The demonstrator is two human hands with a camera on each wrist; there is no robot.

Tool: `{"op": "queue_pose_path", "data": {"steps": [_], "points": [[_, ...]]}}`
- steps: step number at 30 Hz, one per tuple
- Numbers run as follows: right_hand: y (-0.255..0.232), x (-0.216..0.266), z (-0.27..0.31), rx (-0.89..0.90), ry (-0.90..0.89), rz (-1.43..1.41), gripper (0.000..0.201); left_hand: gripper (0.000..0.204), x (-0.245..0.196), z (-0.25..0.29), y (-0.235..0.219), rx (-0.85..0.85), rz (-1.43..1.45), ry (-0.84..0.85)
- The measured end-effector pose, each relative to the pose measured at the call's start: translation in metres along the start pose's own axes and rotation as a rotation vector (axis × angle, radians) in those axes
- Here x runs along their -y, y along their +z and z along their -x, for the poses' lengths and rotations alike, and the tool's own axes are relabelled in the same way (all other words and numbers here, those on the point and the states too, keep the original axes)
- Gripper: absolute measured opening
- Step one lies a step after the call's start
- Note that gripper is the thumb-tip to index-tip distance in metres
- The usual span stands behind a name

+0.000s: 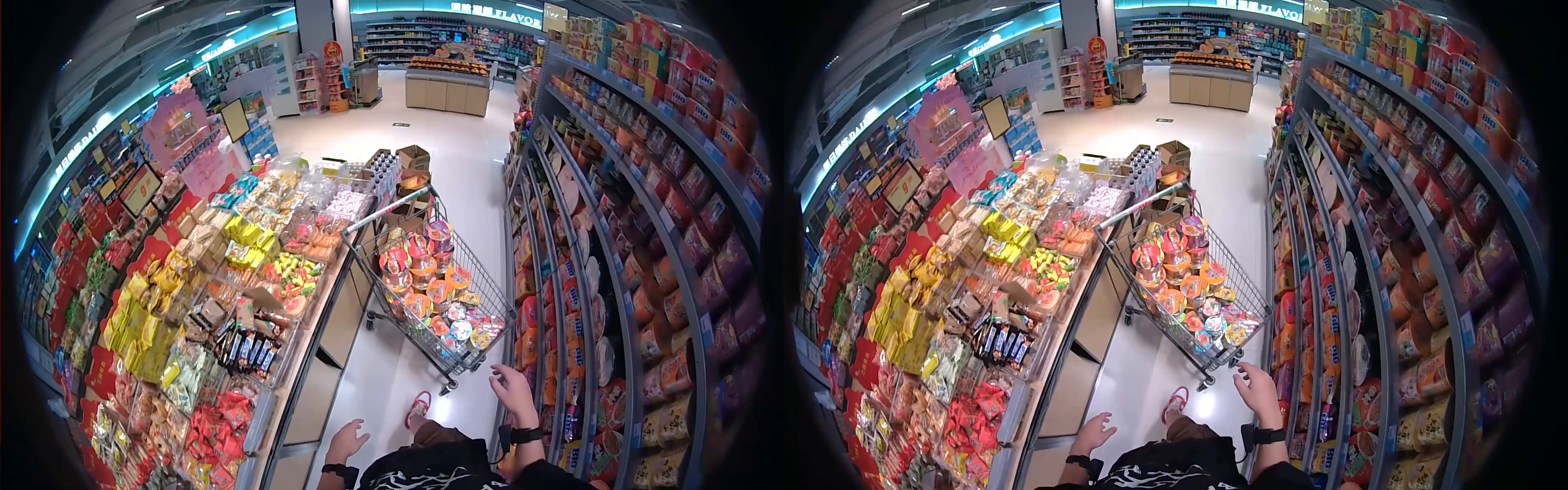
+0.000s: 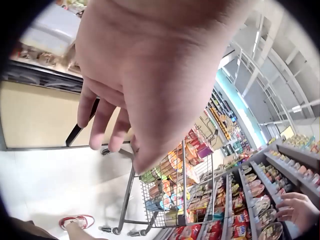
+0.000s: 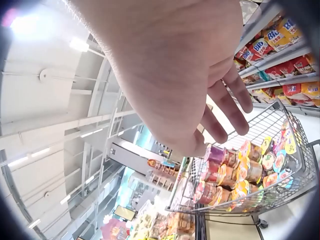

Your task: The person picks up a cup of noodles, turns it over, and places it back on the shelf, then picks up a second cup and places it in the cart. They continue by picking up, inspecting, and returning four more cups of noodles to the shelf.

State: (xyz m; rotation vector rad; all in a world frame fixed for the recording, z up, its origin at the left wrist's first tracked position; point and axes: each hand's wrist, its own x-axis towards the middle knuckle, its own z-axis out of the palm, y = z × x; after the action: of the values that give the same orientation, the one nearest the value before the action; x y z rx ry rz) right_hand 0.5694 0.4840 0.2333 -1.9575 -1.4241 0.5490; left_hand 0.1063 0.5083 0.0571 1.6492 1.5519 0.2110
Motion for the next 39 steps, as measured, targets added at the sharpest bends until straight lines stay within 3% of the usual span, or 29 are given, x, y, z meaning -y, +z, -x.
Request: {"op": "queue_pose_path", "data": {"steps": [2, 4, 6, 8, 11, 14, 18, 20, 22, 24, 25, 28, 32, 34, 36, 38, 39], "points": [[0.007, -0.009, -0.035, 0.002, 0.047, -0.013, 0.036, 0.057, -0.004, -0.038, -0.007, 0.134, 0.031, 0.045], [0.013, -0.024, -0.083, -0.006, 0.031, 0.016, 0.037, 0.058, -0.018, -0.086, -0.022, 0.125, 0.060, 0.033], [0.003, -0.019, -0.127, 0.009, 0.022, 0.012, 0.040, 0.058, -0.036, -0.120, -0.036, 0.114, 0.011, 0.126], [0.001, -0.013, -0.168, -0.026, 0.027, -0.077, 0.040, 0.057, -0.054, -0.165, -0.045, 0.132, 0.138, 0.086], [-0.001, 0.001, -0.216, -0.024, 0.019, -0.026, 0.039, 0.061, -0.095, -0.218, -0.074, 0.183, 0.094, 0.147], [-0.003, 0.006, -0.251, -0.037, -0.077, -0.011, 0.038, 0.067, -0.117, -0.292, -0.081, -0.026, -0.068, 0.426], [0.002, -0.002, -0.257, -0.033, -0.034, 0.072, 0.040, 0.082, -0.180, -0.360, -0.092, -0.050, -0.130, 0.360], [0.003, -0.004, -0.251, -0.114, -0.015, 0.061, 0.040, 0.083, -0.208, -0.397, -0.102, -0.063, -0.177, 0.440], [0.000, -0.004, -0.244, -0.149, 0.119, 0.102, 0.040, 0.084, -0.231, -0.444, -0.111, -0.086, -0.216, 0.524], [-0.004, -0.002, -0.232, -0.170, 0.280, 0.106, 0.042, 0.087, -0.248, -0.496, -0.117, -0.151, -0.186, 0.442], [-0.002, -0.002, -0.225, -0.192, 0.362, 0.145, 0.043, 0.093, -0.259, -0.522, -0.125, -0.102, -0.185, 0.397], [0.005, 0.014, -0.212, -0.303, 0.521, 0.165, 0.043, 0.101, -0.263, -0.596, -0.128, -0.108, -0.272, 0.406], [0.021, 0.052, -0.206, -0.433, 0.726, 0.171, 0.042, 0.111, -0.269, -0.661, -0.121, 0.029, -0.301, 0.235], [0.042, 0.060, -0.199, -0.492, 0.765, 0.149, 0.041, 0.113, -0.262, -0.690, -0.116, 0.085, -0.288, 0.323], [0.056, 0.075, -0.193, -0.531, 0.828, 0.160, 0.041, 0.122, -0.268, -0.704, -0.114, 0.237, -0.277, 0.270], [0.067, 0.093, -0.186, -0.516, 0.882, 0.144, 0.040, 0.106, -0.245, -0.709, -0.084, -0.133, -0.694, 0.365], [0.075, 0.099, -0.181, -0.543, 0.903, 0.147, 0.040, 0.106, -0.252, -0.708, -0.076, -0.110, -0.697, 0.398]]}}
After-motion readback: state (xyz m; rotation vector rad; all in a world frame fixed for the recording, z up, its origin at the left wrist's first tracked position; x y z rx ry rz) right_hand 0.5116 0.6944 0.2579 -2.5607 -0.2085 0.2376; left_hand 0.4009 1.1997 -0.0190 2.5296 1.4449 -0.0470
